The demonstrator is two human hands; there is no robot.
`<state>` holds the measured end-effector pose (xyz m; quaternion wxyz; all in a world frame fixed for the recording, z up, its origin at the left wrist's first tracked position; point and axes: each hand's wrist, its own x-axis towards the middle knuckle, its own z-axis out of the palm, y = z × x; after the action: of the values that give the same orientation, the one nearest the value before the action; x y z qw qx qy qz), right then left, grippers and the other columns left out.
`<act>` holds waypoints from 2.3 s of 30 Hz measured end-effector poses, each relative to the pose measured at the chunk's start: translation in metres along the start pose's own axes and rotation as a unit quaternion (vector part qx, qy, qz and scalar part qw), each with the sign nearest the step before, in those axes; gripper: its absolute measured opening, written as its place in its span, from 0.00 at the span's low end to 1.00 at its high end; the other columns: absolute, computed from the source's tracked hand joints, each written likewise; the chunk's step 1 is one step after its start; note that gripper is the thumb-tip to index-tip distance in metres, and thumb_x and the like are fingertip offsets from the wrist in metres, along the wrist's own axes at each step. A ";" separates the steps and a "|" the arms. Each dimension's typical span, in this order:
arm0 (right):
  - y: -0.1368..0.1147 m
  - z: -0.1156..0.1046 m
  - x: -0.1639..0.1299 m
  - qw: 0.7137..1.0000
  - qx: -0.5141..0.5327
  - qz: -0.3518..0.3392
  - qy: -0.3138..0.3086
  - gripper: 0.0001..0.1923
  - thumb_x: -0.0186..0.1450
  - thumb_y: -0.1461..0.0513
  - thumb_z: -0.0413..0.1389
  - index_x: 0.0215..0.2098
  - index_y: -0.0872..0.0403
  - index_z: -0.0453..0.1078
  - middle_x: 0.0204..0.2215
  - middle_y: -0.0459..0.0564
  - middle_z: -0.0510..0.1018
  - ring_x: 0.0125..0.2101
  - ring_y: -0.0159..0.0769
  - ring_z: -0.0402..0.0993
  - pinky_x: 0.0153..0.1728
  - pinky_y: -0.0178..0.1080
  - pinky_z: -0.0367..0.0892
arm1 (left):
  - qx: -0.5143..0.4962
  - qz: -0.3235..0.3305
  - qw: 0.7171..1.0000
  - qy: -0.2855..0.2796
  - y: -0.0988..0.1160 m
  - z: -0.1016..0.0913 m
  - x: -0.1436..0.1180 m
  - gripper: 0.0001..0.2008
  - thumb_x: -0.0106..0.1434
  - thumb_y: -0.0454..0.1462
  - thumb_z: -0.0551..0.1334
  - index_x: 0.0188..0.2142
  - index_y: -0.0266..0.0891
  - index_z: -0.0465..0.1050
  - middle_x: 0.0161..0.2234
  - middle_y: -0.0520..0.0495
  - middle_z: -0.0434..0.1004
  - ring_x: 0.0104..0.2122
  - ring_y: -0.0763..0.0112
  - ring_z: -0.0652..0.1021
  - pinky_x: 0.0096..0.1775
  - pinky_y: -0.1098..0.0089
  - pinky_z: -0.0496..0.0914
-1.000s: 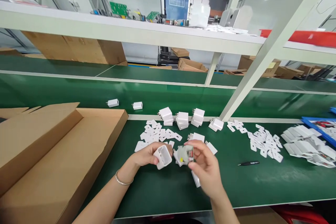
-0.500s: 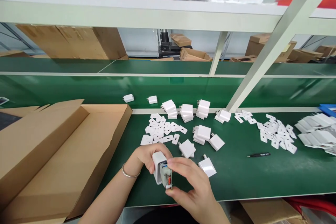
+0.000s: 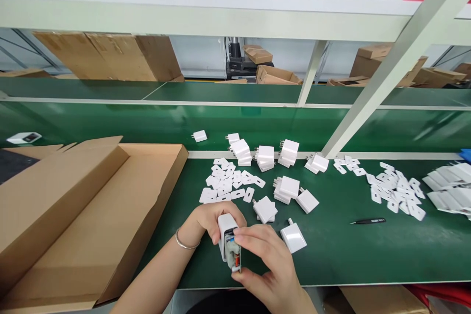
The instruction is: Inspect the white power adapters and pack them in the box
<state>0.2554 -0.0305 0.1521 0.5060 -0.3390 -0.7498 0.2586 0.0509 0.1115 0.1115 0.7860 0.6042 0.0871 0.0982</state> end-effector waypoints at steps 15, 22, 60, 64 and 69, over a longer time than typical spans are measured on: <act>0.012 0.006 -0.003 0.986 0.094 0.120 0.071 0.18 0.73 0.51 0.63 0.60 0.41 0.76 0.49 0.53 0.82 0.48 0.44 0.79 0.46 0.41 0.81 | -0.078 -0.013 0.997 0.017 -0.011 0.004 -0.002 0.37 0.43 0.62 0.80 0.40 0.36 0.83 0.30 0.42 0.85 0.26 0.59 0.82 0.25 0.66 0.75; 0.012 0.009 0.001 0.984 0.091 0.129 0.081 0.17 0.72 0.52 0.65 0.59 0.41 0.77 0.51 0.54 0.78 0.48 0.45 0.78 0.45 0.43 0.81 | -0.116 0.005 0.993 0.006 -0.008 0.008 0.001 0.35 0.45 0.60 0.80 0.41 0.36 0.82 0.29 0.43 0.85 0.26 0.58 0.84 0.24 0.67 0.76; 0.033 0.010 0.026 0.948 0.079 0.250 0.178 0.22 0.70 0.46 0.65 0.58 0.45 0.77 0.50 0.52 0.80 0.51 0.48 0.77 0.55 0.49 0.75 | 0.113 0.224 0.907 0.338 -0.022 0.056 0.033 0.31 0.72 0.50 0.66 0.71 0.46 0.67 0.66 0.37 0.74 0.60 0.51 0.77 0.59 0.57 0.74; 0.033 0.009 0.026 0.960 0.051 0.233 0.145 0.25 0.71 0.46 0.63 0.61 0.45 0.75 0.52 0.53 0.80 0.55 0.48 0.77 0.57 0.50 0.74 | 0.077 0.223 0.909 0.343 -0.021 0.052 0.031 0.30 0.71 0.50 0.68 0.69 0.47 0.69 0.60 0.38 0.78 0.49 0.58 0.81 0.47 0.63 0.77; 0.072 -0.064 0.019 0.962 -0.101 0.176 0.184 0.24 0.78 0.45 0.48 0.64 0.43 0.73 0.64 0.53 0.73 0.63 0.48 0.71 0.64 0.53 0.69 | 0.017 0.246 0.912 0.328 -0.016 0.037 0.027 0.38 0.71 0.58 0.64 0.71 0.42 0.62 0.35 0.46 0.81 0.25 0.71 0.72 0.36 0.66 0.71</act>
<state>0.3282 0.0327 0.1337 0.5449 -0.5563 -0.5947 0.1999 0.0871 0.0796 0.1050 0.6535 0.5538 0.1906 0.4795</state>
